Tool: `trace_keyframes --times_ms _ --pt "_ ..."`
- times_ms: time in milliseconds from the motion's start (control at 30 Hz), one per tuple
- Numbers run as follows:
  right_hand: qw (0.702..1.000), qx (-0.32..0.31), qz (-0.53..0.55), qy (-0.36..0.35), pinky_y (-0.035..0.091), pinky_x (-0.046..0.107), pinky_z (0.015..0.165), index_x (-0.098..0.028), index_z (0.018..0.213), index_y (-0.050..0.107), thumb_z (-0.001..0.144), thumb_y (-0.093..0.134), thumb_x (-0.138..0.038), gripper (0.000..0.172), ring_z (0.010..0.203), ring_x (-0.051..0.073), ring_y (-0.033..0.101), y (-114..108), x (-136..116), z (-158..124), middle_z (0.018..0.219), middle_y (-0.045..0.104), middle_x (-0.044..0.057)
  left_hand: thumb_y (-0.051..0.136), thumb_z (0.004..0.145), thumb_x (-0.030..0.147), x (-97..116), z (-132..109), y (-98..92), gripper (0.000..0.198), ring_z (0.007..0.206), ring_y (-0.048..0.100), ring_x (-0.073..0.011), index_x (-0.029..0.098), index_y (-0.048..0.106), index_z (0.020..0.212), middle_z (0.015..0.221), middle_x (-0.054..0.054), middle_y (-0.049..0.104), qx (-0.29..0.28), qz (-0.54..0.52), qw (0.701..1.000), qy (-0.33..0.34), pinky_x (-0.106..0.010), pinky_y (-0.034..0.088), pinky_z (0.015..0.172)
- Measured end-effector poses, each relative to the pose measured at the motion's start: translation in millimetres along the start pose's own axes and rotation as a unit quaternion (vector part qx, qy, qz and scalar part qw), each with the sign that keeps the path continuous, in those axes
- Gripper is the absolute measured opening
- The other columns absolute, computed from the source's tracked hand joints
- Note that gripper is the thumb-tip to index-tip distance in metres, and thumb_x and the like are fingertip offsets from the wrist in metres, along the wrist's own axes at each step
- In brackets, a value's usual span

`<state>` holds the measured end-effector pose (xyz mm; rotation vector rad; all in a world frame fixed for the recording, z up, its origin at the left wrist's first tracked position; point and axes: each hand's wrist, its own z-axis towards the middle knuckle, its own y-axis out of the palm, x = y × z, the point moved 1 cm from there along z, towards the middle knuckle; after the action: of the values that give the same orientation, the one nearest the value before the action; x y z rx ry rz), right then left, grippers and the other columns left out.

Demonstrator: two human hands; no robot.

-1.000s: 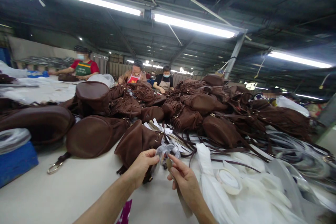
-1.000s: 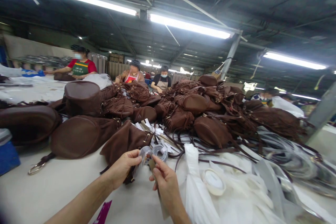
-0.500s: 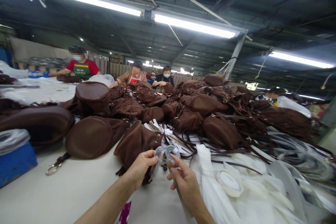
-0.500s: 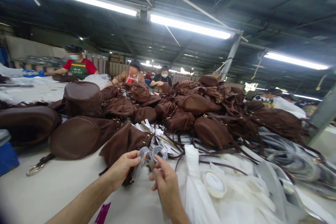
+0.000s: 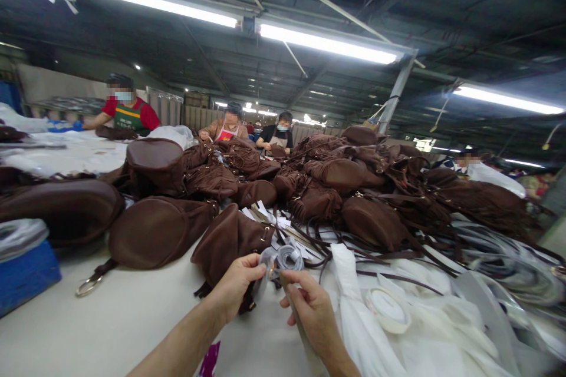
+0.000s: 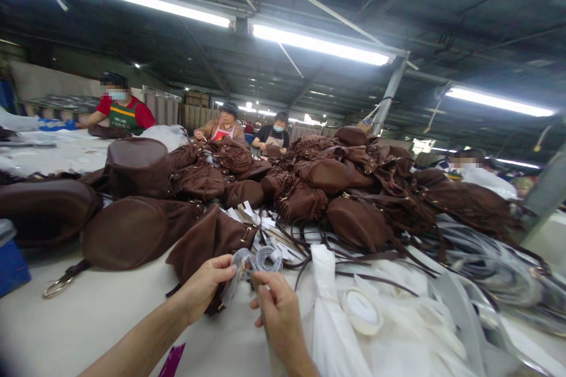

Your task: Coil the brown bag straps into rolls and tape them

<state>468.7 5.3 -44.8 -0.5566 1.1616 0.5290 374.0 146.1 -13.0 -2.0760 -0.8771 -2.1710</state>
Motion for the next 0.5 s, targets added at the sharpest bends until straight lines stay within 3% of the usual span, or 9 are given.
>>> trace_keyframes --times_ms 167,400,500 --pt "0.999 0.018 0.027 0.023 0.05 0.022 0.034 -0.021 0.119 0.062 0.076 0.065 -0.045 0.049 0.06 0.017 0.066 1.9 -1.9 0.7 0.091 0.055 0.003 0.076 0.061 0.039 -1.2 0.6 -0.7 0.034 0.059 0.054 -0.0134 0.013 0.062 0.078 0.067 -0.002 0.063 -0.003 0.003 1.0 0.0 -0.024 0.036 0.06" --pt "0.997 0.036 0.028 0.061 0.048 0.024 0.035 -0.019 0.103 0.066 0.072 0.068 -0.056 0.049 0.049 0.016 0.063 -1.2 0.0 1.7 0.078 0.061 0.002 0.077 0.06 0.04 -1.6 0.0 -1.1 0.035 0.06 0.054 -0.0139 0.013 0.064 0.079 0.067 -0.002 0.062 -0.001 0.003 1.0 -0.004 -0.024 0.037 0.061" --pt "0.998 0.049 -0.008 0.042 0.05 0.026 0.04 -0.02 0.098 0.066 0.077 0.063 -0.058 0.044 0.052 0.019 0.063 -6.6 2.7 4.4 0.07 0.064 0.002 0.076 0.059 0.038 -1.0 -0.4 -0.3 0.033 0.06 0.054 -0.0132 0.013 0.065 0.079 0.066 -0.001 0.061 0.006 0.006 1.0 -0.004 -0.023 0.036 0.061"
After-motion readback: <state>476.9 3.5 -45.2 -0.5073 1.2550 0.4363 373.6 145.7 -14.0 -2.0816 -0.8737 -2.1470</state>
